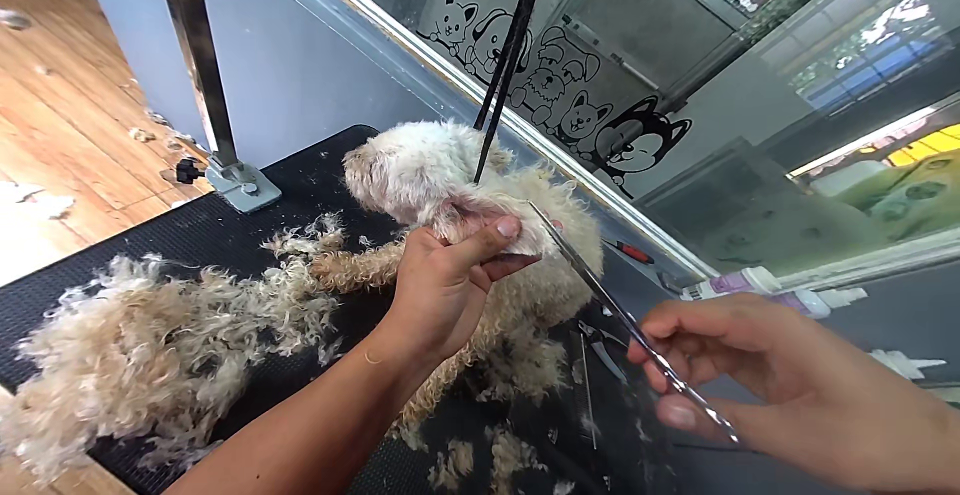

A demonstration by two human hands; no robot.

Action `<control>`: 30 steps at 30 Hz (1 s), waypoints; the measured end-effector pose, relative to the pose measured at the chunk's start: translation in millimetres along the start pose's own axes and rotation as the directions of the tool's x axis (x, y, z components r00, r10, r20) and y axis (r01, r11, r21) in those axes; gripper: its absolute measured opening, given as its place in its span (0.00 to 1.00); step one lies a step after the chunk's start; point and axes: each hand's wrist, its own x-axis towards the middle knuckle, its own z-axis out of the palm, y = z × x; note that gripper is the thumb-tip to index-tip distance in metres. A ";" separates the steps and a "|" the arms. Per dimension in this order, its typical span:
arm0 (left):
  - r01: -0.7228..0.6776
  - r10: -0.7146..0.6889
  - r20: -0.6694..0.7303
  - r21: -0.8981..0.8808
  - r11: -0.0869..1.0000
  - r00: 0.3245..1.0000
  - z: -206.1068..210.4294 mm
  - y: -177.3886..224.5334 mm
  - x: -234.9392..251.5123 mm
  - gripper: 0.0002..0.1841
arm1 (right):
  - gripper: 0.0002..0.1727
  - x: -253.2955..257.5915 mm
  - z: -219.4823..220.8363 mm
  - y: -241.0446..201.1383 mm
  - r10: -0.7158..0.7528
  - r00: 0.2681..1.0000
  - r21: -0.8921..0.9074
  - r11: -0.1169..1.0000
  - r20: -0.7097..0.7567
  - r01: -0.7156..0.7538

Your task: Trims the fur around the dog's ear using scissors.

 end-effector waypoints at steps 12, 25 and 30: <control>0.020 -0.020 0.000 0.005 1.000 1.000 -0.3 0.4 -3.1 0.11 | 0.21 0.8 -6.1 4.3 0.020 1.000 -0.020 1.000 0.017 -0.019; 0.030 -0.030 0.040 -0.007 1.000 0.999 -7.5 2.9 -1.6 0.08 | 0.19 15.5 -19.9 5.2 -0.055 0.997 -0.107 0.992 0.057 0.061; 0.046 -0.047 0.042 0.020 0.999 0.998 -9.5 3.5 1.0 0.07 | 0.20 19.3 -22.5 4.8 -0.025 0.997 -0.110 0.993 0.078 0.034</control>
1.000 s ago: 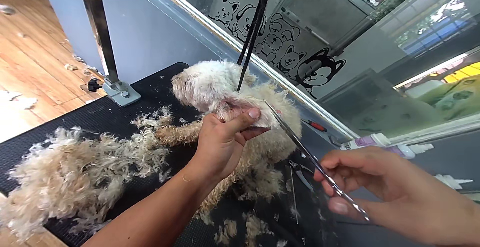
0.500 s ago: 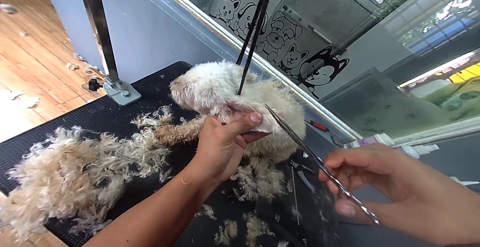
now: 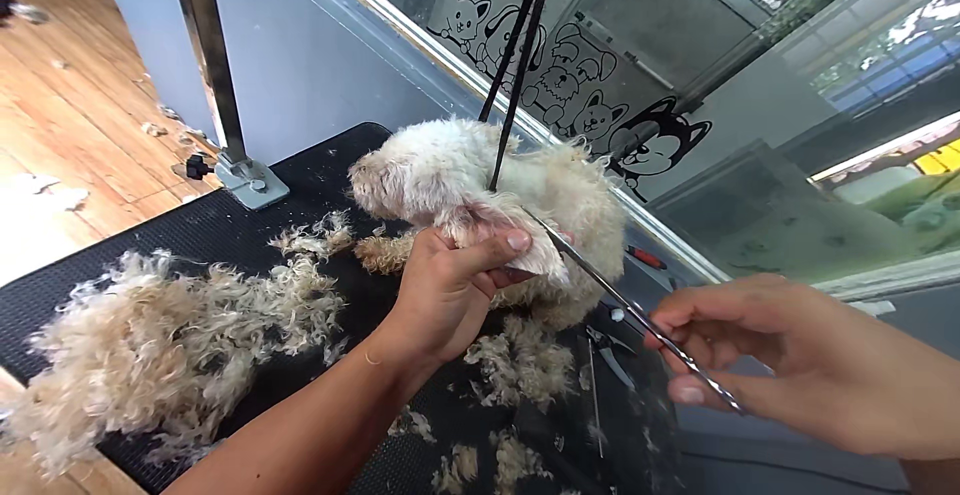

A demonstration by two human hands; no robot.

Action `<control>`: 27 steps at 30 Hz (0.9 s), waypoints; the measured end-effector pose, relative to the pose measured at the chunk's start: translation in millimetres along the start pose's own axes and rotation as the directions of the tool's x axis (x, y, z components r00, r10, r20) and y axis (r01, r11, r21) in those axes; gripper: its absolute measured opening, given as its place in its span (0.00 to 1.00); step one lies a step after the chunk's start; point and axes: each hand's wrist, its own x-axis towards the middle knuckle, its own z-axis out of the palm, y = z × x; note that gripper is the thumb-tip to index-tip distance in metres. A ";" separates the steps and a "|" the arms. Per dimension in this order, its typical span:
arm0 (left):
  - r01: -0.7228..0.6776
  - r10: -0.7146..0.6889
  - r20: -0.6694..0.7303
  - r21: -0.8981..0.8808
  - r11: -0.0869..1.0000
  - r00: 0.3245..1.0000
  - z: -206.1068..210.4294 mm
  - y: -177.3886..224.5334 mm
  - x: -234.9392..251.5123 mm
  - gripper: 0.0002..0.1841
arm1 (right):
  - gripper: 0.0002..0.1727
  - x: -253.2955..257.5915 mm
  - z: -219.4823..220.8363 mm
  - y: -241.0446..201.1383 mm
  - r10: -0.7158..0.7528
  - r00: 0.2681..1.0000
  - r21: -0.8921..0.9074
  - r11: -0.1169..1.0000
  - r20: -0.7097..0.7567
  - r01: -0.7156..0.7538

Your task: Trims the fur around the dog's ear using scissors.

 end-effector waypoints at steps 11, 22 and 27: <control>0.012 -0.011 0.035 -0.021 1.000 0.999 -2.7 -1.8 2.6 0.06 | 0.19 8.1 -13.7 3.5 -0.033 0.998 -0.018 0.999 0.054 0.034; 0.039 -0.039 0.022 -0.018 0.999 0.999 -3.1 -2.1 3.4 0.06 | 0.19 16.7 -25.3 4.6 -0.034 0.995 -0.021 0.999 0.089 0.036; 0.056 -0.056 0.022 -0.011 0.998 0.998 -2.5 -0.6 3.0 0.07 | 0.22 19.2 -30.1 2.6 -0.006 0.990 0.018 1.000 0.139 0.004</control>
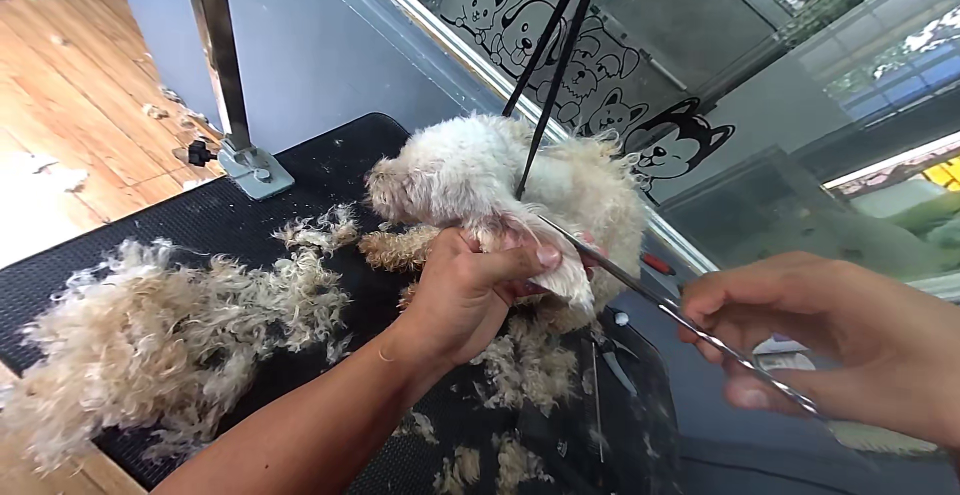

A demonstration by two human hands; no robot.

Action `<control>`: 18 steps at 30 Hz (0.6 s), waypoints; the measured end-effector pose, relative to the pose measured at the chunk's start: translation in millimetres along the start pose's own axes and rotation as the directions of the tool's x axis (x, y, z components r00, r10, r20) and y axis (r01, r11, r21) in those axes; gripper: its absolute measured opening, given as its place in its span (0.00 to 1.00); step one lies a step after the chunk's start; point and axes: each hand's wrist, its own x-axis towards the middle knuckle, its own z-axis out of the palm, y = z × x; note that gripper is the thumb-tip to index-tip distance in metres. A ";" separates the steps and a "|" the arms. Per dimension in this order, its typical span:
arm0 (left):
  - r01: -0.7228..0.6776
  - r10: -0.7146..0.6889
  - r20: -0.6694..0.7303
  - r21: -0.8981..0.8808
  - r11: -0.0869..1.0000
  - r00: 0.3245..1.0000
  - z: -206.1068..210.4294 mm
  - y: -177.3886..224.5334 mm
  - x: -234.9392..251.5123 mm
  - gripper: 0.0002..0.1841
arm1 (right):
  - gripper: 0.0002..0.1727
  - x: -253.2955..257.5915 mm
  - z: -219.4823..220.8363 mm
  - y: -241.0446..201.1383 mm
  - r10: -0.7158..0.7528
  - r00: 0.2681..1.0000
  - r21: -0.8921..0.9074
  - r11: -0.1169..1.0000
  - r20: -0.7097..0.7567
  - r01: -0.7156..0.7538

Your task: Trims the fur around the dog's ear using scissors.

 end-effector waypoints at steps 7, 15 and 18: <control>0.003 -0.003 -0.005 -0.002 1.000 1.000 1.2 -0.8 0.5 0.07 | 0.18 5.8 -3.6 -0.4 -0.048 0.999 -0.033 0.998 -0.021 0.047; -0.003 0.003 -0.004 -0.022 1.000 1.000 1.2 -2.3 0.9 0.08 | 0.20 11.1 -6.6 -11.3 -0.027 1.000 -0.069 0.997 -0.011 0.026; 0.006 -0.006 0.008 -0.028 1.000 1.000 2.2 -2.9 0.5 0.09 | 0.18 13.4 -8.9 -13.0 -0.044 0.998 -0.114 0.993 -0.035 0.040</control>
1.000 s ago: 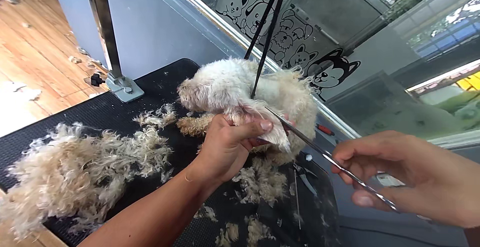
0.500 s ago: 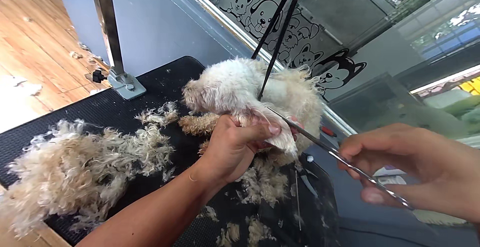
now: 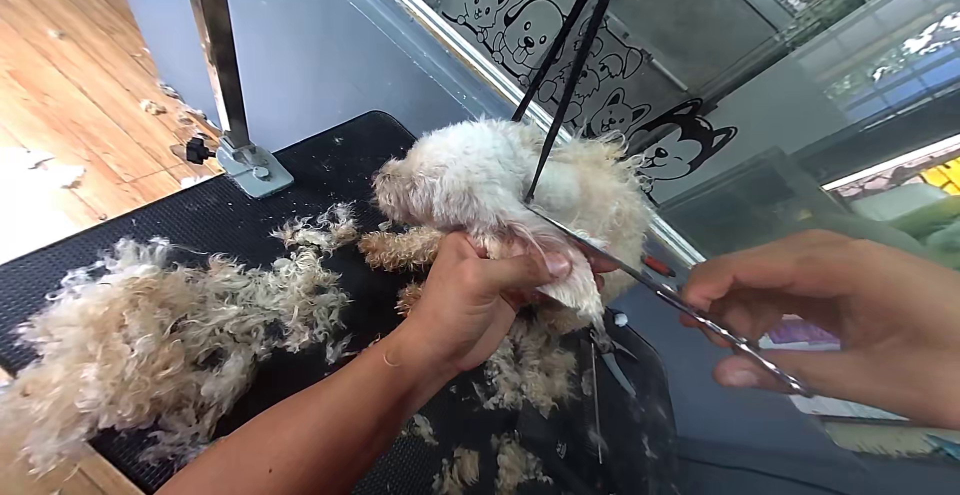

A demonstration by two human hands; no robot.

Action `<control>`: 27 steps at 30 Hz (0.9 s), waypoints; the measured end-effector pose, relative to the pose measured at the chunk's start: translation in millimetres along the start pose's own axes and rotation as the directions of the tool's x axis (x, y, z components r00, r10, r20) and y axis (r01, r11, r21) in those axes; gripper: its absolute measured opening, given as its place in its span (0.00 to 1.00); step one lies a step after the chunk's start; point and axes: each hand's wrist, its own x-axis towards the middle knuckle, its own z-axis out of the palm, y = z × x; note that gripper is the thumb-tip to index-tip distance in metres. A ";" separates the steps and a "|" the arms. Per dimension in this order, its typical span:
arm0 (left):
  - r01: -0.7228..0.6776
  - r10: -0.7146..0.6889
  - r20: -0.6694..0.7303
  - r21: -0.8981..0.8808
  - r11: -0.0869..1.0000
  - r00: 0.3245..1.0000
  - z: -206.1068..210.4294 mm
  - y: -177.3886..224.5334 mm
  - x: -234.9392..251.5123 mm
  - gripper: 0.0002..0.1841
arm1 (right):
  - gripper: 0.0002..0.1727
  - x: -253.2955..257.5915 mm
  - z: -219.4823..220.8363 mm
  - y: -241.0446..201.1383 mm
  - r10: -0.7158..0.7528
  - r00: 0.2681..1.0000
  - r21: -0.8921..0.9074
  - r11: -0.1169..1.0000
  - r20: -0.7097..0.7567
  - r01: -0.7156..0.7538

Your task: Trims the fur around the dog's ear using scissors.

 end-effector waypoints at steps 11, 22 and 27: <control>-0.004 0.004 0.014 -0.003 1.000 1.000 -0.4 1.3 -1.1 0.08 | 0.20 -2.0 -6.5 -3.9 -0.025 1.000 -0.084 0.996 -0.007 0.024; 0.007 -0.006 0.064 -0.024 1.000 0.998 -3.2 2.4 0.9 0.09 | 0.18 -4.1 -8.0 -1.0 -0.006 1.000 -0.109 0.994 -0.021 0.004; 0.056 -0.053 0.169 -0.016 0.998 0.984 -10.9 5.8 0.7 0.09 | 0.20 -4.5 -3.2 -1.6 0.009 0.992 0.053 0.999 -0.126 -0.002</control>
